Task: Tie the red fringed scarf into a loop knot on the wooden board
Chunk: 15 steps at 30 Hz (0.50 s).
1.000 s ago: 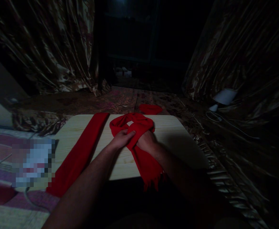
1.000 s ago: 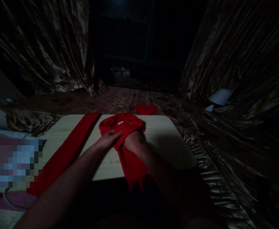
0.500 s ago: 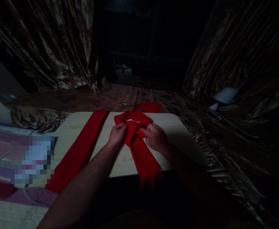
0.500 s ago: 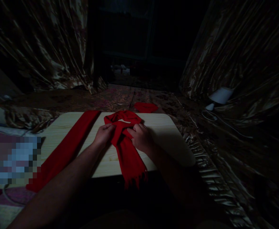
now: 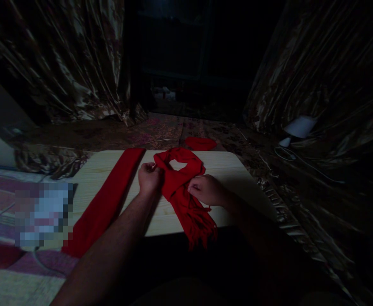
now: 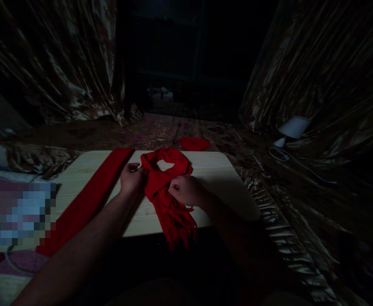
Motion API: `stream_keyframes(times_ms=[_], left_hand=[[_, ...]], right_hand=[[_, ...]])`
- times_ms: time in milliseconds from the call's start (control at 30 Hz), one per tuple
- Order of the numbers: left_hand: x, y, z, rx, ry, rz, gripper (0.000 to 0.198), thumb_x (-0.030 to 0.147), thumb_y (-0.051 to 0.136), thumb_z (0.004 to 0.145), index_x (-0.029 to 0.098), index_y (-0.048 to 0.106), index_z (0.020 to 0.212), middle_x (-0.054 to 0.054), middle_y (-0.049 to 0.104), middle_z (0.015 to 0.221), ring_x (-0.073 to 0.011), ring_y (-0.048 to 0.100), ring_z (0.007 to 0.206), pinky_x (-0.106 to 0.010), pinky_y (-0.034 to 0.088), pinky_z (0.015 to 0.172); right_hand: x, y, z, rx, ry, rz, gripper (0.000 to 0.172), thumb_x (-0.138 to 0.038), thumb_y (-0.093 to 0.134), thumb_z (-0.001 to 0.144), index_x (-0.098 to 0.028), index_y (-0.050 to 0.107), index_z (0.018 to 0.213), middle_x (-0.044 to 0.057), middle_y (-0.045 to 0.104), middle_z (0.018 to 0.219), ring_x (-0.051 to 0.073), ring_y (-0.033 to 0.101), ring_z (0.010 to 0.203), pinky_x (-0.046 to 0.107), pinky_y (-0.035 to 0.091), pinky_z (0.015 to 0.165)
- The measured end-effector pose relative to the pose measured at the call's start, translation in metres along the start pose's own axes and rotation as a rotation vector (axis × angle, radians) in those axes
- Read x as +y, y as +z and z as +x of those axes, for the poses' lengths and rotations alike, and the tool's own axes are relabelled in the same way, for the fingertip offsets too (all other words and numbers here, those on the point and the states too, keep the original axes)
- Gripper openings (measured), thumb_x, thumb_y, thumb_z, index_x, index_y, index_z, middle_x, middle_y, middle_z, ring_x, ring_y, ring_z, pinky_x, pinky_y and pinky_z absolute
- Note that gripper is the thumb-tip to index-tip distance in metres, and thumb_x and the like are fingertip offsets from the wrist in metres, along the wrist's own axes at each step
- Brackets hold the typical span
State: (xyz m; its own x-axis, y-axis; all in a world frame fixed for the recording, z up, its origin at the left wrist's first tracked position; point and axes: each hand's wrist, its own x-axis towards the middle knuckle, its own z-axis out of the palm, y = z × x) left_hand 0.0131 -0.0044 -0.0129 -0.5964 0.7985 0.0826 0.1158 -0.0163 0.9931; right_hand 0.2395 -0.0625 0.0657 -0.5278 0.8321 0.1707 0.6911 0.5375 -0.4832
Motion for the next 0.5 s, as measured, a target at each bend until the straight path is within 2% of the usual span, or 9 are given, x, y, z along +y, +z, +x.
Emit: stream_keyframes(times_ms=[100, 233, 400, 500], left_hand=[[0.000, -0.006, 0.002, -0.001, -0.082, 0.021, 0.037, 0.028, 0.073, 0.064, 0.020, 0.057, 0.096, -0.005, 0.067, 0.084, -0.0173, 0.063, 0.066, -0.027, 0.048, 0.061], [0.002, -0.012, 0.004, -0.079, -0.163, 0.110, 0.028, 0.032, 0.072, 0.066, 0.020, 0.058, 0.087, -0.006, 0.068, 0.074, -0.0211, 0.064, 0.063, -0.031, 0.047, 0.061], [-0.004, -0.013, 0.010, -0.128, -0.098, 0.226, 0.026, 0.034, 0.073, 0.066, 0.021, 0.063, 0.086, -0.012, 0.071, 0.079, -0.0289, 0.068, 0.078, -0.036, 0.049, 0.070], [-0.002, -0.012, 0.008, -0.119, -0.039, 0.247, 0.031, 0.032, 0.074, 0.067, 0.022, 0.062, 0.093, -0.012, 0.071, 0.087, -0.0291, 0.068, 0.085, -0.037, 0.049, 0.075]], right_hand=[[0.005, 0.015, 0.006, -0.031, 0.135, 0.042, 0.016, -0.016, 0.060, 0.083, -0.018, 0.076, 0.080, 0.002, 0.073, 0.075, 0.012, 0.060, 0.065, 0.023, 0.036, 0.060], [0.012, 0.039, 0.012, -0.066, 0.287, 0.153, 0.019, -0.031, 0.065, 0.085, -0.017, 0.074, 0.077, 0.002, 0.071, 0.070, 0.012, 0.058, 0.060, 0.023, 0.033, 0.055], [0.016, 0.056, 0.022, -0.086, 0.402, 0.470, 0.022, -0.033, 0.064, 0.086, -0.016, 0.069, 0.072, 0.000, 0.066, 0.062, 0.010, 0.053, 0.052, 0.021, 0.032, 0.051], [0.017, 0.061, 0.025, -0.064, 0.434, 0.560, 0.017, -0.028, 0.068, 0.080, -0.016, 0.065, 0.070, -0.001, 0.064, 0.059, 0.010, 0.052, 0.051, 0.020, 0.033, 0.050]])
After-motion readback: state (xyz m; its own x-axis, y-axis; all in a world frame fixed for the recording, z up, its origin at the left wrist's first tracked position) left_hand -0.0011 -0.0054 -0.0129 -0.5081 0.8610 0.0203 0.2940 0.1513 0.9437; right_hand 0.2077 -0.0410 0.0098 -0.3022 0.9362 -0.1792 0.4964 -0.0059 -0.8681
